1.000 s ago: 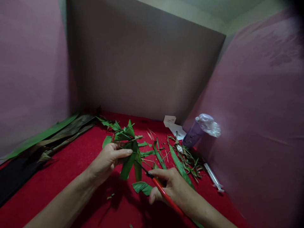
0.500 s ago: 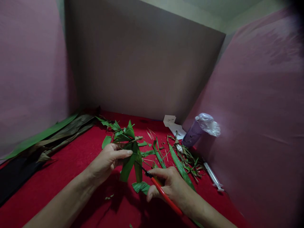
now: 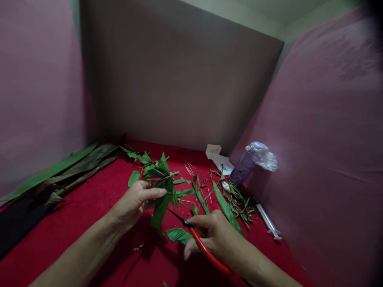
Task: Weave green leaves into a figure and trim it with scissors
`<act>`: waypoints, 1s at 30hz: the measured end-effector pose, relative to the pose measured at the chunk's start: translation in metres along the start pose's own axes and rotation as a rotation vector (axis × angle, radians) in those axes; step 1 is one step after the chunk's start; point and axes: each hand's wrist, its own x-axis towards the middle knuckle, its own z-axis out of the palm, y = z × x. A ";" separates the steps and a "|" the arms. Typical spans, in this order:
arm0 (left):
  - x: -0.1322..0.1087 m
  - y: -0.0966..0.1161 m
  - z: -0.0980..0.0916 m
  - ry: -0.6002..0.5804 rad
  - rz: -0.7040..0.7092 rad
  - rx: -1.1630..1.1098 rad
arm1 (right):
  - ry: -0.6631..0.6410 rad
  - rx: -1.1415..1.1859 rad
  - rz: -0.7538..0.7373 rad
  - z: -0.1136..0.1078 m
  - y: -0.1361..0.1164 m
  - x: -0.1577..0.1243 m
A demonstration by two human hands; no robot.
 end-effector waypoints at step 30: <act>0.007 0.000 -0.005 0.145 0.129 -0.204 | 0.032 -0.143 -0.079 -0.006 -0.011 0.019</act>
